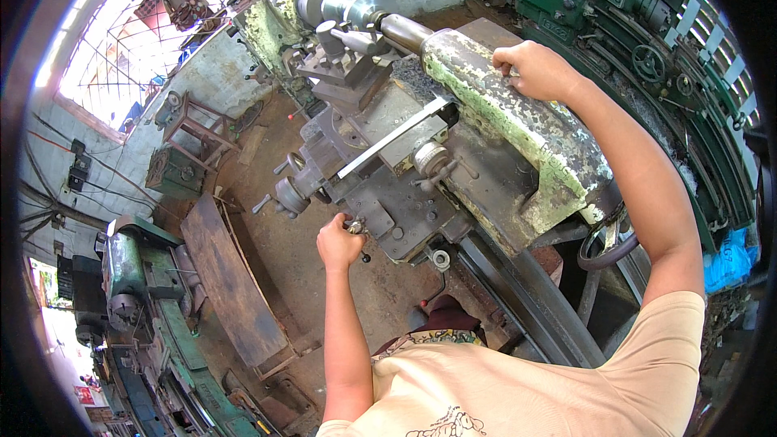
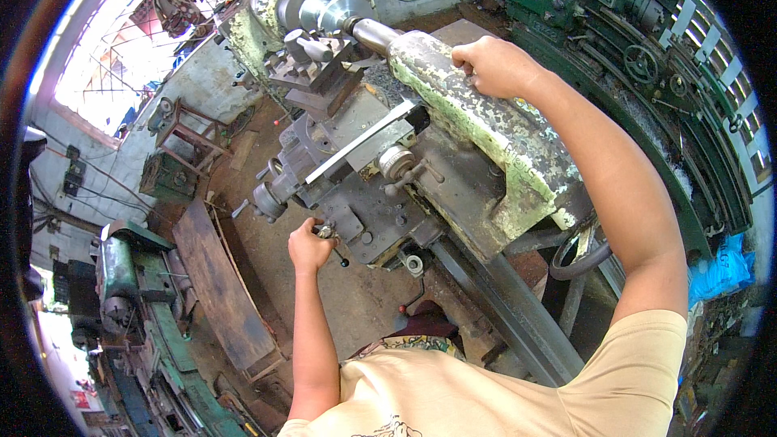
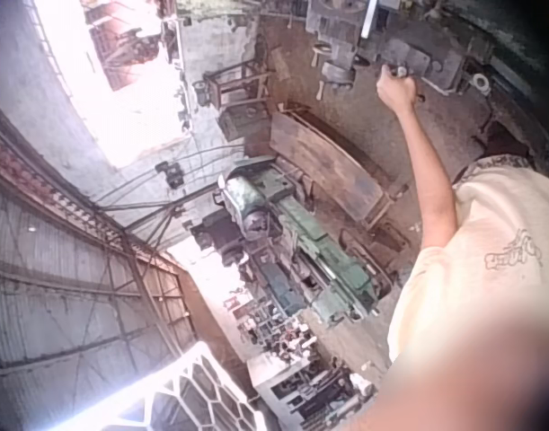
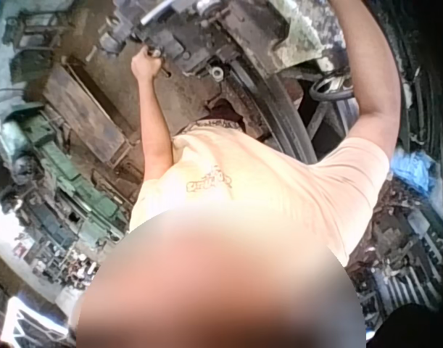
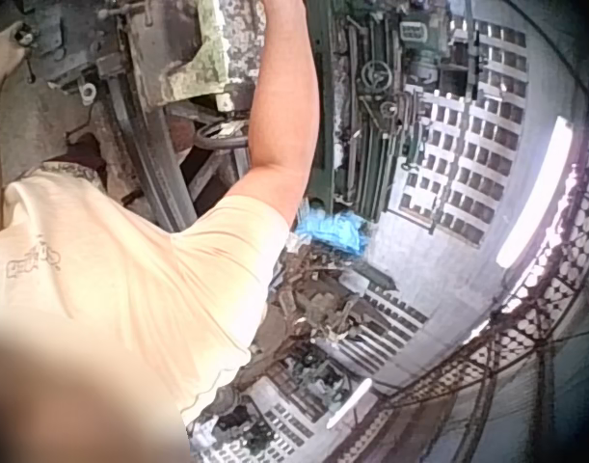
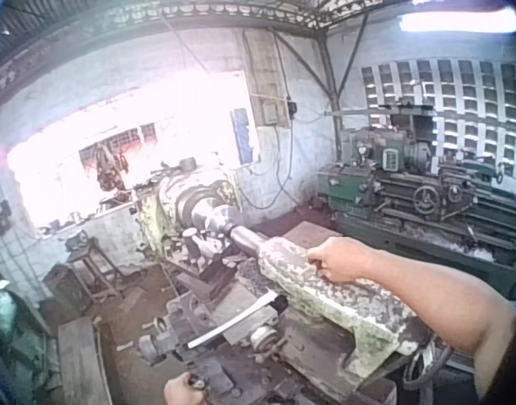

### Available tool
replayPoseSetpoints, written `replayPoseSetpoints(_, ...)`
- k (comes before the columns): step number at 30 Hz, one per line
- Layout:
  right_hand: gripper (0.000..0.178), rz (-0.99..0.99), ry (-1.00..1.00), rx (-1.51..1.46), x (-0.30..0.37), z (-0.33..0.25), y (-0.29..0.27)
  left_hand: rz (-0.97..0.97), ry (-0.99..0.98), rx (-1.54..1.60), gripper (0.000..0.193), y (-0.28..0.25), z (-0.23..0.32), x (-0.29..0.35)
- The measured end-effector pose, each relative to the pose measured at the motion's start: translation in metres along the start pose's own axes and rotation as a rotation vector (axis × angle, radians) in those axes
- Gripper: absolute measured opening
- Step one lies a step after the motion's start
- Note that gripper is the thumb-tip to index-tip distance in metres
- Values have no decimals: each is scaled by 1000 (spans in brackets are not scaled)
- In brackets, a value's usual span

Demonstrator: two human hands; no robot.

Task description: The person operates a metal lathe, using a wrench to adjust a component on the machine and turning a handwheel to control the tool carriage. The person continues to make adjustments and monitor the machine throughout the clip.

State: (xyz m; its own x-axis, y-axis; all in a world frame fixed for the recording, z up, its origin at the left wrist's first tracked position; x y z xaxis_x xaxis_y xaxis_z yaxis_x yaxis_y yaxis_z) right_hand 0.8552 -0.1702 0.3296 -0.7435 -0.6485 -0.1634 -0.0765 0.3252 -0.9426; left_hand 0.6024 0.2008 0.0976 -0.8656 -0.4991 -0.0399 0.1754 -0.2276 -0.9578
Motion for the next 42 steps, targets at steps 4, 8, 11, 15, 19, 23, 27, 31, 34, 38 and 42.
replayPoseSetpoints(4,31,47,-6,-24,1,1,-6,7,-5,10,55,-1,0,0)
replayPoseSetpoints(8,24,108,-32,-84,-2,6,-13,5,-5,3,55,0,0,0)
replayPoseSetpoints(11,22,86,-46,-67,-2,7,-5,-1,-8,-12,55,0,0,0)
replayPoseSetpoints(15,23,56,-30,-64,-3,10,3,-14,-11,-1,55,-1,1,0)
replayPoseSetpoints(19,27,29,-16,-92,-4,12,2,-10,-13,4,55,-1,1,0)
replayPoseSetpoints(23,29,54,-50,-25,-2,9,4,-10,-3,-9,56,-1,1,0)
replayPoseSetpoints(27,28,61,-43,-36,-2,9,3,-10,-17,3,56,-2,1,0)
replayPoseSetpoints(31,28,47,-9,-24,-2,10,3,-14,-21,-2,56,-2,2,0)
replayPoseSetpoints(34,28,29,18,-53,-3,10,3,-20,-19,-6,55,-2,2,0)
replayPoseSetpoints(38,28,53,-19,-35,-1,7,2,35,21,-7,47,-4,3,2)
replayPoseSetpoints(42,31,41,-1,6,-1,6,0,19,11,20,50,-3,2,1)
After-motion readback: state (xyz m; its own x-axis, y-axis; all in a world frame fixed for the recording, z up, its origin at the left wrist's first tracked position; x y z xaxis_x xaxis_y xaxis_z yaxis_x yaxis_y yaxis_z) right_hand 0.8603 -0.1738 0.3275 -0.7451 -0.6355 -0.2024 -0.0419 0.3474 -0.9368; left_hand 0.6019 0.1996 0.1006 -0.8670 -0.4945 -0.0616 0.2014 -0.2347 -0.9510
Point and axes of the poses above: each hand's wrist, its own x-axis away from the middle knuckle, its own y-axis out of the palm, z = x × y, the point moved 5 cm from there along -x, towards the middle knuckle, and after that the axes turned 9 degrees about -x, right-handed, at the moved point
